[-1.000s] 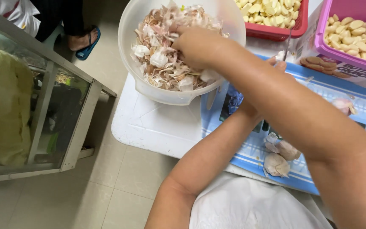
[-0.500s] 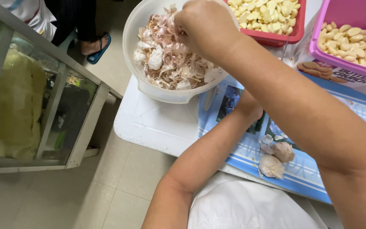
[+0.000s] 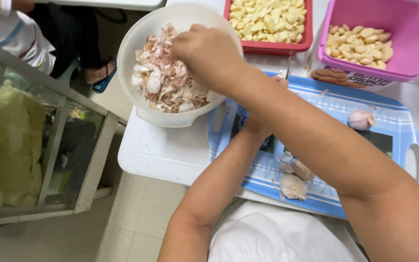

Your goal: Peeling individual garlic cloves using a small knife and hands on a tray

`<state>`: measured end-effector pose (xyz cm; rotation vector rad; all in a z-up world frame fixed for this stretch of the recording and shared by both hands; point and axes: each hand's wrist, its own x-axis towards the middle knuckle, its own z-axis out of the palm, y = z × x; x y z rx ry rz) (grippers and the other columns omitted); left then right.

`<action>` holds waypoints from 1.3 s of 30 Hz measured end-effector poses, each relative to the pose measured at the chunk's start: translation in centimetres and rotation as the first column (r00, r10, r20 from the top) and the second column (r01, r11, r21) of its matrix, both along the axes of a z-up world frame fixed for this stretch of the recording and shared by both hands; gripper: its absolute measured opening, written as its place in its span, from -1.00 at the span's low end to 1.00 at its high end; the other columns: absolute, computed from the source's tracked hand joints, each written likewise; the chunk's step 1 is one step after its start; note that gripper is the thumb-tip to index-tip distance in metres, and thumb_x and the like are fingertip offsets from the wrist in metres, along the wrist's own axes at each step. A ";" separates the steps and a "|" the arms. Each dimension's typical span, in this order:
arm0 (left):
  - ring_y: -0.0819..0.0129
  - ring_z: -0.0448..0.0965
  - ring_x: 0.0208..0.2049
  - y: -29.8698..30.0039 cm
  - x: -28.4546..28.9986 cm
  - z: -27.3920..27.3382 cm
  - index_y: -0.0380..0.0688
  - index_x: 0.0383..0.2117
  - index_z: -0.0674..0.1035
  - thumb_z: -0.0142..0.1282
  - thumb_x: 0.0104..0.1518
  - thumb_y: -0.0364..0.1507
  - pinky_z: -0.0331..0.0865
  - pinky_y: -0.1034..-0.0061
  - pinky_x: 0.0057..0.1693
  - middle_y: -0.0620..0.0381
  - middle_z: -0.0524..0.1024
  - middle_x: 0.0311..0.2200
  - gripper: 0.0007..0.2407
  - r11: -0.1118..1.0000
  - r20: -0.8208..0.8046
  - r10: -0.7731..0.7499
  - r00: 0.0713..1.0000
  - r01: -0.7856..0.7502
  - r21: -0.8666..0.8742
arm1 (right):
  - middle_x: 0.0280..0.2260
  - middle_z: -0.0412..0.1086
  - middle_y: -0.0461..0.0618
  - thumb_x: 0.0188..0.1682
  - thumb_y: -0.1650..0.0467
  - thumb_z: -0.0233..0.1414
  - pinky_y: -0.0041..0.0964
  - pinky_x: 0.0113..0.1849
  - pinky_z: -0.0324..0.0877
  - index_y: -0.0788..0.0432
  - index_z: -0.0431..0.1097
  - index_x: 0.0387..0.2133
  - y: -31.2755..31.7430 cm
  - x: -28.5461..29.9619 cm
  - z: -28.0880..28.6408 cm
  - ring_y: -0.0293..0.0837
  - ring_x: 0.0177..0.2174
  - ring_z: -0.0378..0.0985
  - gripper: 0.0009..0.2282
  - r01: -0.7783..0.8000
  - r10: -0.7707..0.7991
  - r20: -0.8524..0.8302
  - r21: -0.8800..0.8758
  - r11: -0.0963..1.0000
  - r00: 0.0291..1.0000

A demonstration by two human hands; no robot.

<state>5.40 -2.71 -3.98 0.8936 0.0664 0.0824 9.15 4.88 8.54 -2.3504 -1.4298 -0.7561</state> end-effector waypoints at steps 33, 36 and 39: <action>0.10 0.72 -0.43 -0.6 -6.1 2.2 0.00 0.32 0.37 -0.05 0.43 -0.26 0.55 0.24 -0.23 0.04 0.70 -0.48 -0.63 0.286 -0.013 -0.523 0.852 0.189 0.939 | 0.05 0.37 0.19 0.03 0.24 0.27 0.22 0.07 0.37 0.09 0.39 0.28 -35.6 -10.1 -12.2 0.32 0.07 0.48 -0.47 0.674 -0.614 -0.600 -0.161 0.721 0.513; -0.07 0.71 -0.27 -0.5 -5.8 1.8 0.01 0.30 0.39 -0.05 0.41 -0.30 0.49 0.20 -0.15 -0.06 0.70 -0.33 -0.65 0.241 -0.028 -0.523 0.852 0.180 0.954 | 0.01 0.26 0.12 0.02 0.28 0.24 -0.02 -0.06 0.40 0.10 0.33 0.28 -33.1 -9.4 -9.2 0.12 -0.03 0.46 -0.47 0.656 -0.473 -0.757 -0.078 0.751 0.451; 0.02 0.65 -0.27 -0.3 -5.8 2.5 0.02 0.27 0.44 -0.04 0.39 -0.36 0.41 0.30 -0.12 -0.04 0.70 -0.26 -0.67 0.267 -0.034 -0.509 0.860 0.196 0.944 | 0.00 0.16 0.08 -0.01 0.39 0.24 -0.26 -0.06 0.37 0.14 0.31 0.27 -31.2 -9.2 -7.7 -0.04 -0.03 0.41 -0.47 0.654 -0.301 -0.841 0.080 0.752 0.449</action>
